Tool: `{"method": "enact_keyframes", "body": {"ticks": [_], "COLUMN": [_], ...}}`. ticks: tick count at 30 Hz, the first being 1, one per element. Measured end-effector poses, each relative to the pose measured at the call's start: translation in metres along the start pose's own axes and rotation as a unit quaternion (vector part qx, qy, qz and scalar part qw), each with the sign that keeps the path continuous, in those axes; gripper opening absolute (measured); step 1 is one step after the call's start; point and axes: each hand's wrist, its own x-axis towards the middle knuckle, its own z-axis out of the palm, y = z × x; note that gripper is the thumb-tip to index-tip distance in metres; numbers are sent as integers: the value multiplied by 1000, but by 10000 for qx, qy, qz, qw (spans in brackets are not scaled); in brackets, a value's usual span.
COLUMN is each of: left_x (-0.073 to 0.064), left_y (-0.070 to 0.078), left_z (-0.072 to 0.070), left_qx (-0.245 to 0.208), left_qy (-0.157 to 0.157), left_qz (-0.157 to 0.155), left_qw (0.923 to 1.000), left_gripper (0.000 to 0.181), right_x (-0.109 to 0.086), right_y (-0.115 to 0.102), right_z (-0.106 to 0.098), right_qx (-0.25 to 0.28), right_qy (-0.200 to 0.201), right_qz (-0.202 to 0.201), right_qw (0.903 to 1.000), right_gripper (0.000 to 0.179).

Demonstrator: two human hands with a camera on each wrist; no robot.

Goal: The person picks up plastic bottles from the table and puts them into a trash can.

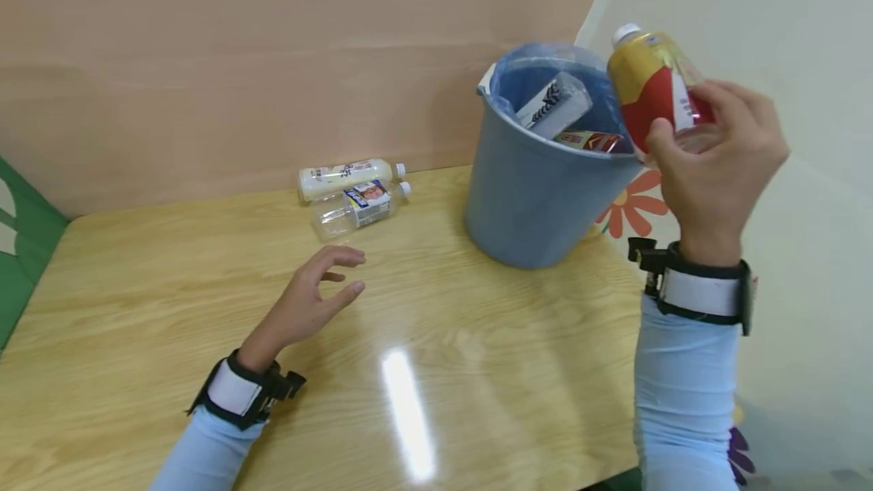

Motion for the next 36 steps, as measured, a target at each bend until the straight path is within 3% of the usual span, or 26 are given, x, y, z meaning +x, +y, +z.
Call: {"method": "enact_keyframes", "body": {"ticks": [4, 7, 12, 15, 20, 27, 31, 36], "left_x": [-1, -1, 0, 3, 11, 43, 55, 69], "left_y": [1, 2, 2, -2, -18, -57, -76, -90], "left_z": [0, 0, -5, -10, -21, -34, -37, -43], "left_qx": [16, 16, 95, 135, 425, 1131, 1453, 1860], "left_qy": [-21, -28, 175, 482, 1129, 1648, 1546, 1000], "left_qz": [-52, -48, -3, -66, -355, -651, -938, -1261], "left_qw": [10000, 10000, 9998, 9987, 9921, 9777, 9727, 9693], "left_gripper": [32, 32, 32, 31, 31, 30, 31, 41], "right_x": [0, -1, -8, -17, -49, -105, -127, -139], "right_y": [4, 2, -10, -18, -32, -35, -31, -37], "right_z": [-1, 0, -4, -6, 0, 22, 33, 38], "right_qx": [-49, 75, 610, 865, 1474, 2301, 2730, 3353], "right_qy": [-59, 120, 776, 863, 365, -1037, -1442, -1752], "right_qz": [114, 82, -423, -753, -1052, -1129, -763, -538], "right_qw": [9999, 9999, 9942, 9896, 9828, 9610, 9481, 9241], "right_gripper": [39, 39, 34, 35, 40, 25, 19, 17]}}
